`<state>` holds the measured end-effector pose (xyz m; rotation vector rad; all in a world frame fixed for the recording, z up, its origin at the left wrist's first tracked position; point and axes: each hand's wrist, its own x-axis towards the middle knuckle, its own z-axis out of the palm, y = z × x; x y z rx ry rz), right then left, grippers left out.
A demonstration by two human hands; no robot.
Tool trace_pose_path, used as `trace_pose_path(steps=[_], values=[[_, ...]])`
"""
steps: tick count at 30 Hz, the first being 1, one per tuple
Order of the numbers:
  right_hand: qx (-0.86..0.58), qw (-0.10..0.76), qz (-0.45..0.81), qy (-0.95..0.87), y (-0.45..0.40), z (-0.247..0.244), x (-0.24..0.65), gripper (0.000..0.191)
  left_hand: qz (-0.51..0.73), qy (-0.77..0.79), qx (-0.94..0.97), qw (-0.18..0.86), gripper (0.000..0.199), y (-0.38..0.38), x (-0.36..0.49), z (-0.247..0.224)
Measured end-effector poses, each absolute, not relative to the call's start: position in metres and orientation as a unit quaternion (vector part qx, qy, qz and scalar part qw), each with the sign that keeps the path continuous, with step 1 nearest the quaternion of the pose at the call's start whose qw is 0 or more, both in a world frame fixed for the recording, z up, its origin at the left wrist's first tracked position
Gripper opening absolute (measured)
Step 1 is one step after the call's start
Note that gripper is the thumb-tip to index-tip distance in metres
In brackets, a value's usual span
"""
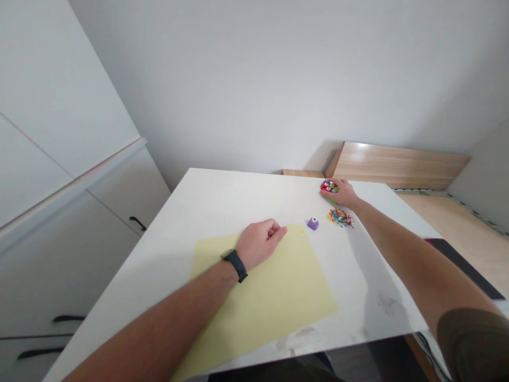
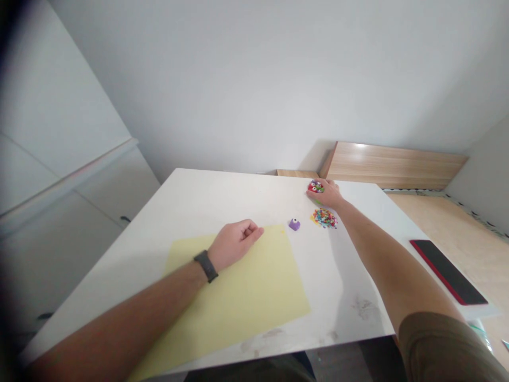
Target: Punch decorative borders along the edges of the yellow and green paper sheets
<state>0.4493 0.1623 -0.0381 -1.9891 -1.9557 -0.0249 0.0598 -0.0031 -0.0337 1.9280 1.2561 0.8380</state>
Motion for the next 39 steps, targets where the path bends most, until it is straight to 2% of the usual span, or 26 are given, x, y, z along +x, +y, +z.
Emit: trace_pose_path(steps=[15, 26, 30, 35, 39], values=[[-0.551, 0.194, 0.049, -0.810, 0.166, -0.033, 0.275, 0.079, 0.313, 0.492, 0.750, 0.314, 0.041, -0.007, 0.060, -0.026], [-0.422, 0.182, 0.109, -0.881, 0.134, -0.024, 0.144, 0.081, 0.326, 0.479, 0.759, 0.297, 0.037, -0.005, 0.059, -0.032], [-0.382, 0.168, 0.142, -0.898, 0.124, -0.019, 0.125, 0.085, 0.320, 0.480, 0.761, 0.295, 0.040, -0.005, 0.059, -0.032], [-0.395, 0.166, 0.189, -0.883, 0.118, -0.006, 0.132, 0.107, 0.321, 0.474, 0.764, 0.299, 0.036, -0.006, 0.058, -0.029], [-0.412, 0.192, 0.191, -0.870, 0.115, 0.006, 0.153, 0.100, 0.316, 0.471, 0.761, 0.314, 0.034, -0.007, 0.057, -0.030]])
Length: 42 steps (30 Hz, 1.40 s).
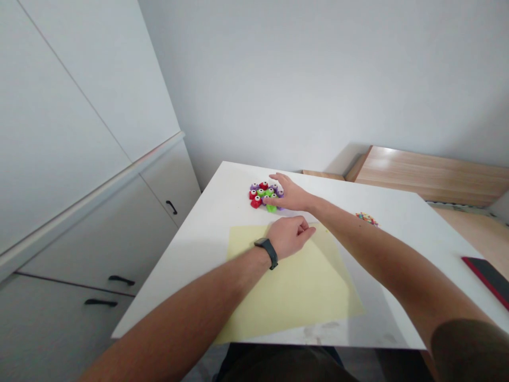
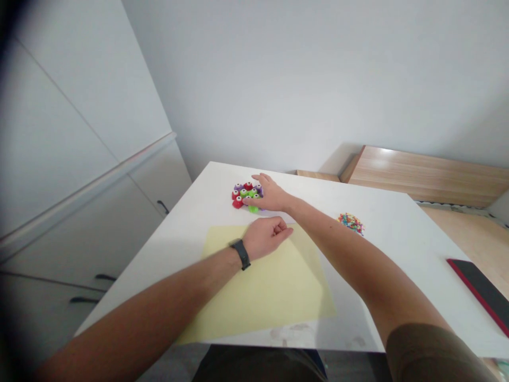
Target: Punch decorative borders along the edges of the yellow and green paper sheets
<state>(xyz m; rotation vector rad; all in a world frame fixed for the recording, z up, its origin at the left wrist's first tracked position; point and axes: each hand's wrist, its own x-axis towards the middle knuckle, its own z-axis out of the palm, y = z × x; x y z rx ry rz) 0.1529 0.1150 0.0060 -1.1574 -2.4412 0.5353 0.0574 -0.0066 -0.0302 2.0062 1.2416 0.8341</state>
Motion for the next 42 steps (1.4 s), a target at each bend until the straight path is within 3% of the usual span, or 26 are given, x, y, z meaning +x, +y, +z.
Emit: trace_pose_path(steps=[9, 17, 22, 26, 37, 42], values=[[-0.455, 0.232, 0.095, -0.854, 0.073, 0.033, 0.236, 0.058, 0.322, 0.468, 0.761, 0.312, 0.035, -0.007, 0.057, -0.032], [-0.604, 0.043, -0.007, -0.796, 0.037, 0.007, 0.322, 0.049, 0.308, 0.478, 0.761, 0.312, 0.036, -0.007, 0.058, -0.031], [-0.603, 0.031, 0.021, -0.797, 0.037, 0.000, 0.319, 0.028, 0.320, 0.474, 0.761, 0.306, 0.036, -0.007, 0.057, -0.033], [-0.582, 0.104, 0.024, -0.806, 0.044, 0.011, 0.279, 0.032, 0.320, 0.471, 0.760, 0.313, 0.036, -0.007, 0.058, -0.033], [-0.531, 0.190, 0.097, -0.820, 0.080, 0.011, 0.200, 0.037, 0.330, 0.463, 0.755, 0.327, 0.031, -0.006, 0.058, -0.034], [-0.546, 0.138, 0.086, -0.822, 0.059, 0.013, 0.246, 0.034, 0.324, 0.465, 0.765, 0.307, 0.032, -0.005, 0.058, -0.035]])
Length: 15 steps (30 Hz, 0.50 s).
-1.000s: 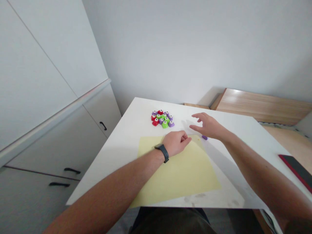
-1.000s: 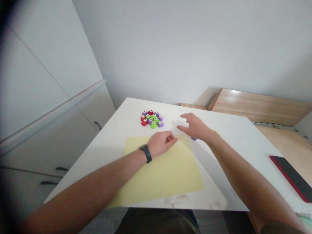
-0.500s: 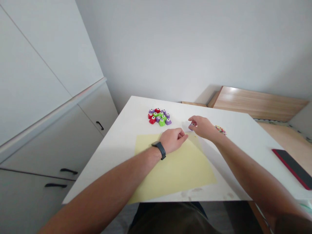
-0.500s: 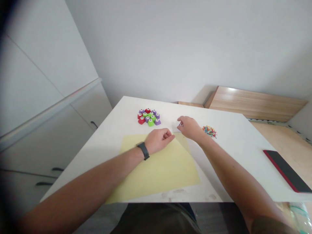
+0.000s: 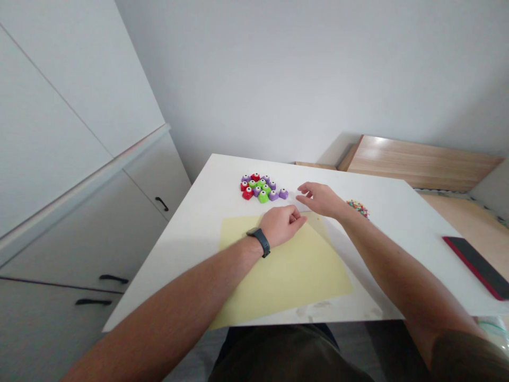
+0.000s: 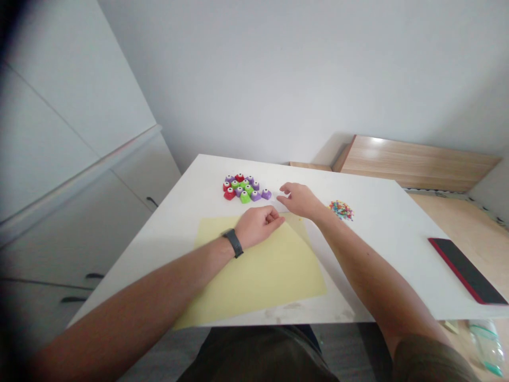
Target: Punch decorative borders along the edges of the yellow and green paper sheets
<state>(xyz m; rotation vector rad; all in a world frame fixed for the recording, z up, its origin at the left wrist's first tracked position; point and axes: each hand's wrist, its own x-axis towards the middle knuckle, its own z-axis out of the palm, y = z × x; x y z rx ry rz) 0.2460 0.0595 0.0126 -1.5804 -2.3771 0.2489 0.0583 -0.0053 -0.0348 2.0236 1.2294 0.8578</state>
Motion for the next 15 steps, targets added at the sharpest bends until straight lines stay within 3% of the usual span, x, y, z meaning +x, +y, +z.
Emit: trace_pose_path(steps=[4, 15], values=[[-0.578, 0.092, 0.061, -0.808, 0.030, 0.011, 0.286, 0.029, 0.323, 0.467, 0.768, 0.296, 0.032, -0.005, 0.058, -0.036], [-0.569, 0.154, 0.088, -0.803, 0.002, -0.018, 0.309, 0.014, 0.315, 0.471, 0.771, 0.290, 0.032, -0.005, 0.060, -0.035]])
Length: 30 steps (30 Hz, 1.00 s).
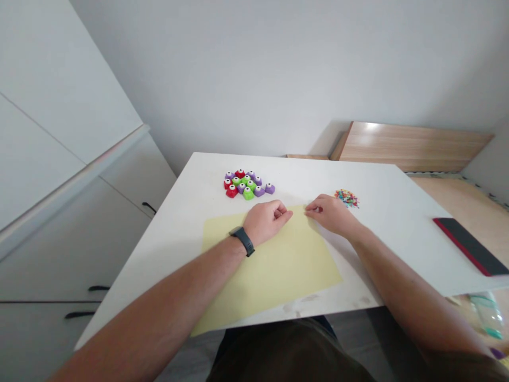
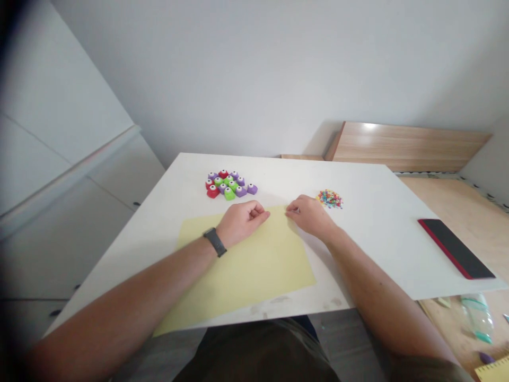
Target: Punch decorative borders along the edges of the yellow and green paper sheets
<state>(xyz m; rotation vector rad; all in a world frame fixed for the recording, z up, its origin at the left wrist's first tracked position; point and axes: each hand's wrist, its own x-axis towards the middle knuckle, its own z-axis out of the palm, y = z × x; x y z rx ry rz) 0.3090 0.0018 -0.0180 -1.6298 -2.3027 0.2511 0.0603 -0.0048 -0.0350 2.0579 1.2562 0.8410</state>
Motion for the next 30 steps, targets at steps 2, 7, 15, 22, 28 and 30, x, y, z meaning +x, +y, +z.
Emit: trace_pose_path(steps=[2, 7, 15, 22, 28, 30], values=[[-0.567, 0.157, 0.083, -0.804, 0.000, -0.018, 0.308, 0.013, 0.314, 0.470, 0.771, 0.293, 0.032, -0.005, 0.061, -0.035], [-0.567, 0.158, 0.075, -0.805, -0.006, -0.019, 0.304, 0.012, 0.312, 0.472, 0.763, 0.312, 0.032, -0.004, 0.062, -0.035], [-0.564, 0.143, 0.057, -0.811, -0.005, -0.024, 0.308, 0.012, 0.309, 0.478, 0.758, 0.320, 0.032, -0.004, 0.062, -0.034], [-0.607, 0.105, 0.032, -0.787, 0.002, -0.020, 0.334, 0.015, 0.308, 0.479, 0.758, 0.319, 0.031, -0.004, 0.062, -0.034], [-0.675, 0.032, -0.035, -0.737, 0.009, -0.015, 0.361, 0.020, 0.306, 0.478, 0.754, 0.330, 0.032, -0.005, 0.062, -0.033], [-0.689, 0.028, -0.049, -0.722, 0.009, -0.013, 0.368, 0.021, 0.306, 0.477, 0.755, 0.329, 0.032, -0.005, 0.062, -0.033]])
